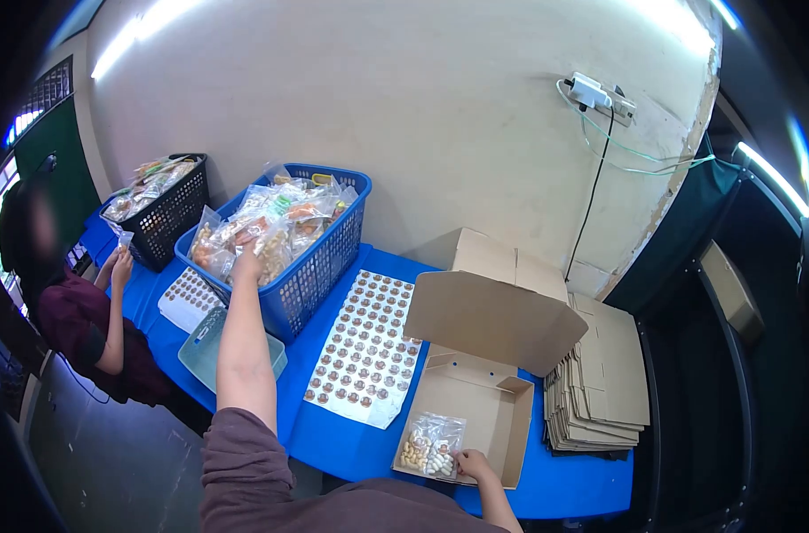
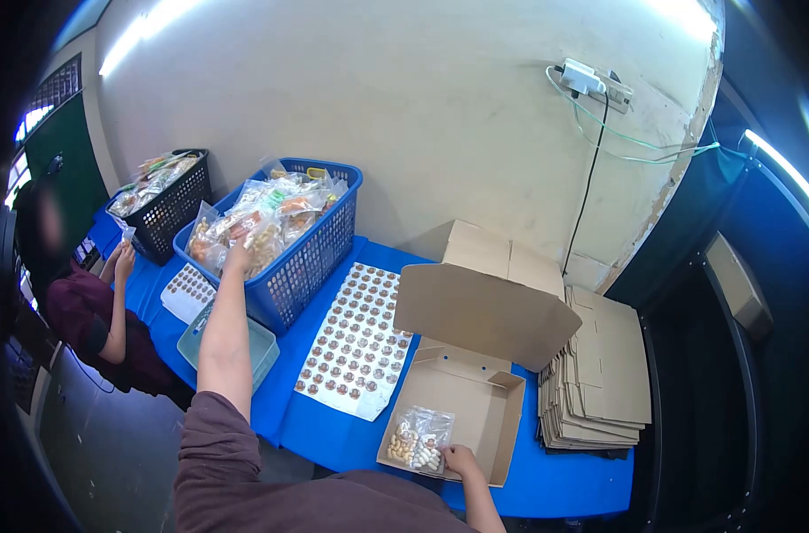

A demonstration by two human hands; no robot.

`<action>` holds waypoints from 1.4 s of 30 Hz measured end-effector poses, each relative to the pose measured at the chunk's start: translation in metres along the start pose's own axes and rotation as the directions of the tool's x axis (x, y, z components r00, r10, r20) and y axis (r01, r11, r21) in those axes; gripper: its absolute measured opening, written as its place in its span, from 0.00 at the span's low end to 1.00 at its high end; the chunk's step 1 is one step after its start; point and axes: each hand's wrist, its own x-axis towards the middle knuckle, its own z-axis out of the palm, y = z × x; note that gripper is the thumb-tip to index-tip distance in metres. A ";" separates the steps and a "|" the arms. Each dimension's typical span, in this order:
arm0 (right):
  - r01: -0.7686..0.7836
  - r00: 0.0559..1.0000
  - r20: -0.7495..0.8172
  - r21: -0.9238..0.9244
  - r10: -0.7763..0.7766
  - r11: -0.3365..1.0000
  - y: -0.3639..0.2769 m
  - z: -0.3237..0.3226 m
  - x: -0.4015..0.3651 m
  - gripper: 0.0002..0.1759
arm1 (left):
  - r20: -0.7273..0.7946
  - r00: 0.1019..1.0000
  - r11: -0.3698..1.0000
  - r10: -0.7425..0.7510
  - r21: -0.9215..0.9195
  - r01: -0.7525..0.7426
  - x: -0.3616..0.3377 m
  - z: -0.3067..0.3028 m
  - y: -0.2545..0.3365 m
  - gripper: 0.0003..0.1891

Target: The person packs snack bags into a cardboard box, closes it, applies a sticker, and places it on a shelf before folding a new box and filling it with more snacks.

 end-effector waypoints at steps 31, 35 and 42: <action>0.027 0.999 0.020 0.033 -0.028 0.999 0.013 0.004 0.009 0.23 | 0.102 0.994 0.775 -0.033 -0.626 0.089 0.044 0.014 -0.037 0.41; 0.036 0.999 0.004 0.022 -0.036 0.999 0.006 0.003 0.004 0.24 | -0.225 0.918 0.929 -0.327 -0.254 0.269 -0.013 -0.023 0.023 0.49; -0.010 1.000 0.021 0.029 0.009 1.000 -0.001 -0.002 0.000 0.26 | -0.356 0.637 0.629 -0.684 -0.730 0.268 0.009 -0.024 -0.005 0.50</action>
